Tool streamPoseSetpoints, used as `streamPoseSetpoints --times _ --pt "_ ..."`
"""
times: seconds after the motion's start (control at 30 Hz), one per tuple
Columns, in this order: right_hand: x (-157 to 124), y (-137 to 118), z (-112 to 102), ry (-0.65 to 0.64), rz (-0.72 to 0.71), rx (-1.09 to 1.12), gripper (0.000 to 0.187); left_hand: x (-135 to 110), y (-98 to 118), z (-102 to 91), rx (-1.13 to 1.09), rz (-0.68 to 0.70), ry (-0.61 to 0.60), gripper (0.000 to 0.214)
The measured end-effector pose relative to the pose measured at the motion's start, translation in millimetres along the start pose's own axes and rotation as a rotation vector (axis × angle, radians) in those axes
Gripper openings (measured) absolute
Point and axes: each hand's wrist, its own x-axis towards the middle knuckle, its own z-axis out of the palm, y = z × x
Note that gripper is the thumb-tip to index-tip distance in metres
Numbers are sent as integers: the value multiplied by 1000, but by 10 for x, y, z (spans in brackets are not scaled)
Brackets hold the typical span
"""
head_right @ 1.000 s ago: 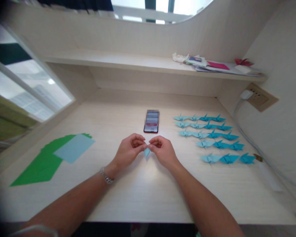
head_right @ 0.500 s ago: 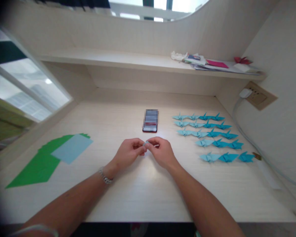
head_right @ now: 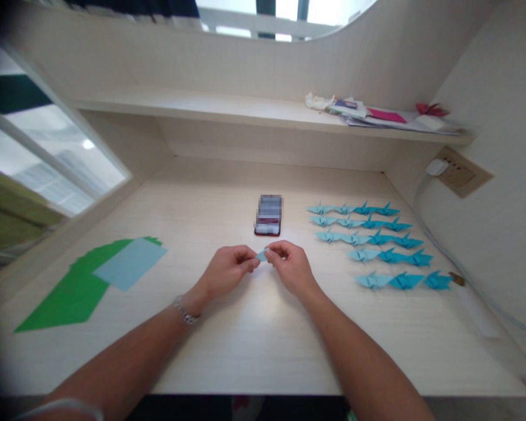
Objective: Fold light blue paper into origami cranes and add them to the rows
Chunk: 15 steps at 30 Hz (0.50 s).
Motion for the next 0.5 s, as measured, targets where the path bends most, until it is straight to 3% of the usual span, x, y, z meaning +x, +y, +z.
streamPoseSetpoints --times 0.17,0.33,0.5 --pt "8 -3 -16 -27 -6 -11 23 29 -29 -14 -98 -25 76 15" --pt "-25 -44 36 -58 139 231 33 83 -53 -9 -395 -57 193 24" --pt "-75 -127 76 -113 205 399 29 81 -38 -12 -464 -63 214 29"
